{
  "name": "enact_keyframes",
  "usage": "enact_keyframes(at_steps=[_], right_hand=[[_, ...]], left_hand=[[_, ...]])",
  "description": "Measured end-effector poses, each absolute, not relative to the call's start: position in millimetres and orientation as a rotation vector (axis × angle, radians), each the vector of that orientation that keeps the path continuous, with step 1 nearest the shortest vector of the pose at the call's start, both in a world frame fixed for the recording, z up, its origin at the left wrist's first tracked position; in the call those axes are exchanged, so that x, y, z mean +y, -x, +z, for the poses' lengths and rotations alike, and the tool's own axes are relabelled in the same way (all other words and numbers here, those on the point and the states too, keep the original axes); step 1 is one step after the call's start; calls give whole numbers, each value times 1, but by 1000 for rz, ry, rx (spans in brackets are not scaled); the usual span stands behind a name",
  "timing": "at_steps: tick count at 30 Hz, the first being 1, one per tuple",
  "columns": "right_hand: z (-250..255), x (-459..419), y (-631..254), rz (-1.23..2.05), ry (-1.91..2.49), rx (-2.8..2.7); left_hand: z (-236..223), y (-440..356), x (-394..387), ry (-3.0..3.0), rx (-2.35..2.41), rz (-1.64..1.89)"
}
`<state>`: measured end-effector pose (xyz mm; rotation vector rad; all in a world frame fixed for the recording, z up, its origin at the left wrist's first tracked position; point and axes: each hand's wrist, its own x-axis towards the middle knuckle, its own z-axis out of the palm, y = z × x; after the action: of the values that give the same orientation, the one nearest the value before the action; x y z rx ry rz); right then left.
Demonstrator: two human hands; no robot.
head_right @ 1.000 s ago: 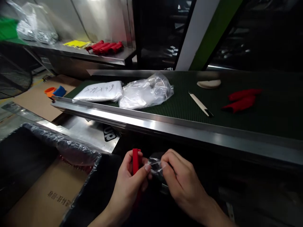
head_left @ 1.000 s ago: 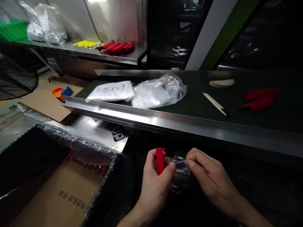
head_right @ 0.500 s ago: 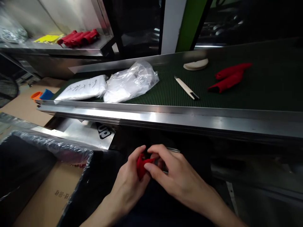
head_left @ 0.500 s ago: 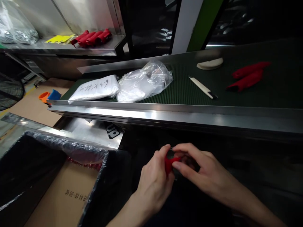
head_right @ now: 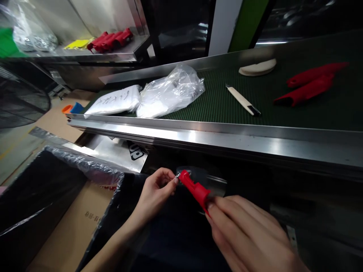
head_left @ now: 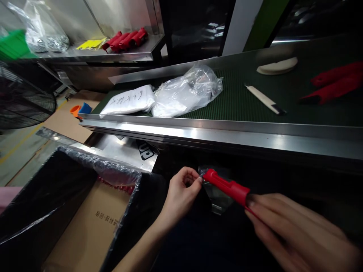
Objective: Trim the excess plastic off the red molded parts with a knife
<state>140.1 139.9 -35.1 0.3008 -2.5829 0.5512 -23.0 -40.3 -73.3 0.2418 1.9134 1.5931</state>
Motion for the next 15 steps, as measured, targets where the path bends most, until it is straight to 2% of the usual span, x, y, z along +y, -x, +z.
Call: enact_keyframes(at_steps=[6,11,15], right_hand=[[-42,137,-131,562,-426,-2705],[-34,144,-122,500,-673,-2727],[-38,130,-119,546,-499,-2619]], left_hand=[[-63,16,-40,-219,1808,1643],[-66,14,-48,-365,1895,1686],[-69,-1,-52,-477,2030,1780]])
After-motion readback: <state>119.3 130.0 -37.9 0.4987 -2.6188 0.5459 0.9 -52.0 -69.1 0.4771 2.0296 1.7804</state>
